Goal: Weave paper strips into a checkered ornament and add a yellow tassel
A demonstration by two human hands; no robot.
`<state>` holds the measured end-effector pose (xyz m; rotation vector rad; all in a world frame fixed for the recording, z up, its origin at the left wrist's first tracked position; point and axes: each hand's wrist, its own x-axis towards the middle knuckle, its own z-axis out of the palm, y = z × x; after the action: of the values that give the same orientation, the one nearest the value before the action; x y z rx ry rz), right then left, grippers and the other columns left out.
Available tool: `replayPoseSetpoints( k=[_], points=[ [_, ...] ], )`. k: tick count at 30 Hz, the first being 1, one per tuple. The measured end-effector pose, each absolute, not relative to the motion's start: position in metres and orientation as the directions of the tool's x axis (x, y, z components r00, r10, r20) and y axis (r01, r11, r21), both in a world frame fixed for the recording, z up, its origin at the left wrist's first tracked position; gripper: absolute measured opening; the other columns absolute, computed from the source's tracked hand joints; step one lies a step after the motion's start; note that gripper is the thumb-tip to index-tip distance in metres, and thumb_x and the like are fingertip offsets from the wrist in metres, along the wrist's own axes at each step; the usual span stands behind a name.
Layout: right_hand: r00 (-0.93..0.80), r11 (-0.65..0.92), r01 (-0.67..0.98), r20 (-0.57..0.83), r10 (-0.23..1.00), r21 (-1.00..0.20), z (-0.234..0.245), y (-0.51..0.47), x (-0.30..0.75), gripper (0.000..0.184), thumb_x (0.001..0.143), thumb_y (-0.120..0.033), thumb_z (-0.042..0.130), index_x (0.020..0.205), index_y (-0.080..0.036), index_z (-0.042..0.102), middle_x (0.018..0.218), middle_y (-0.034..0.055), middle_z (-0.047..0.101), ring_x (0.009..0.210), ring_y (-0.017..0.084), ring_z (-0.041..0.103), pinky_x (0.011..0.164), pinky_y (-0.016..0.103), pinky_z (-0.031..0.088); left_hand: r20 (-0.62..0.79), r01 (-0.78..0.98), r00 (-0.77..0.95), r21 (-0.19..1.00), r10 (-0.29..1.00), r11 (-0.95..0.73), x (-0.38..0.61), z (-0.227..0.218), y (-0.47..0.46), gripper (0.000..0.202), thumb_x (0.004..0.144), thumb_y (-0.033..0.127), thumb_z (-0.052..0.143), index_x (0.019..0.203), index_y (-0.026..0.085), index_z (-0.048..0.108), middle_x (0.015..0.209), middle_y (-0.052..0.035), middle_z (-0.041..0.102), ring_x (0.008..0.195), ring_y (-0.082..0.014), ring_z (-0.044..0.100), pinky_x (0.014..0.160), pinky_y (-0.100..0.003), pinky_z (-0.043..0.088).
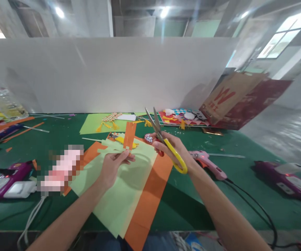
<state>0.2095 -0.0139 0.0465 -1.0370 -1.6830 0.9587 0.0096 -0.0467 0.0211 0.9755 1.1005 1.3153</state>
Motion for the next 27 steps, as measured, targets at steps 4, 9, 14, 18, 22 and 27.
replayPoseSetpoints(
  k=[4,9,14,18,22,27],
  points=[
    [-0.326,0.399,0.521,0.256,0.910,-0.754,0.050,-0.017,0.232,0.042,0.071,-0.061,0.060,0.072,-0.019,0.057,0.056,-0.0031,0.049,0.050,0.010,0.043,0.048,0.024,0.036,-0.050,-0.231,-0.085,0.973,0.995,0.029,0.006,0.020,-0.048,0.027,0.061,0.041,0.077,0.060,0.014,0.071,0.063,-0.0069,0.071,0.059,-0.0154,0.064,0.061,-0.026,0.049],
    [-0.447,0.452,0.734,0.142,0.883,-0.507,0.047,-0.037,0.250,0.039,0.082,-0.055,0.051,0.070,-0.019,0.058,0.061,-0.0004,0.057,0.053,0.012,0.047,0.052,0.024,0.037,-0.077,-0.222,-0.045,0.973,0.996,0.065,0.004,0.021,-0.064,0.030,0.066,0.043,0.074,0.060,0.014,0.070,0.060,-0.0054,0.069,0.058,-0.0144,0.061,0.061,-0.026,0.049],
    [-0.508,0.476,0.732,0.075,0.858,-0.487,0.041,-0.058,0.250,0.028,0.083,-0.044,0.056,0.086,-0.018,0.066,0.082,0.0069,0.070,0.069,0.018,0.062,0.065,0.028,0.046,-0.086,-0.173,0.010,0.981,0.996,0.086,0.010,0.021,-0.086,0.029,0.068,0.040,0.073,0.055,0.016,0.067,0.055,-0.0029,0.067,0.056,-0.0135,0.060,0.064,-0.026,0.049],
    [-0.530,0.503,0.701,0.102,0.842,-0.505,0.037,-0.069,0.249,0.026,0.084,-0.042,0.058,0.087,-0.018,0.068,0.081,0.0066,0.070,0.067,0.017,0.062,0.064,0.027,0.046,-0.102,-0.136,-0.019,0.986,0.995,0.098,0.016,0.018,-0.094,0.026,0.069,0.037,0.073,0.056,0.017,0.062,0.050,0.0007,0.064,0.053,-0.0130,0.061,0.066,-0.027,0.048],
    [-0.536,0.518,0.708,0.113,0.837,-0.480,0.030,-0.076,0.253,0.030,0.084,-0.047,0.057,0.085,-0.020,0.068,0.081,0.0063,0.070,0.066,0.017,0.061,0.063,0.027,0.045,-0.057,-0.103,-0.070,0.993,0.996,0.050,0.021,0.015,-0.097,0.026,0.071,0.034,0.071,0.055,0.019,0.057,0.048,0.0026,0.063,0.050,-0.0122,0.060,0.066,-0.027,0.048],
    [-0.535,0.533,0.710,0.140,0.833,-0.461,0.023,-0.081,0.258,0.033,0.083,-0.050,0.056,0.085,-0.019,0.068,0.080,0.0071,0.069,0.065,0.017,0.060,0.059,0.027,0.044,-0.028,-0.064,-0.074,0.998,0.997,0.023,0.022,0.012,-0.097,0.020,0.072,0.032,0.069,0.060,0.018,0.061,0.050,0.0039,0.063,0.051,-0.0113,0.061,0.065,-0.025,0.048]
  ],
)
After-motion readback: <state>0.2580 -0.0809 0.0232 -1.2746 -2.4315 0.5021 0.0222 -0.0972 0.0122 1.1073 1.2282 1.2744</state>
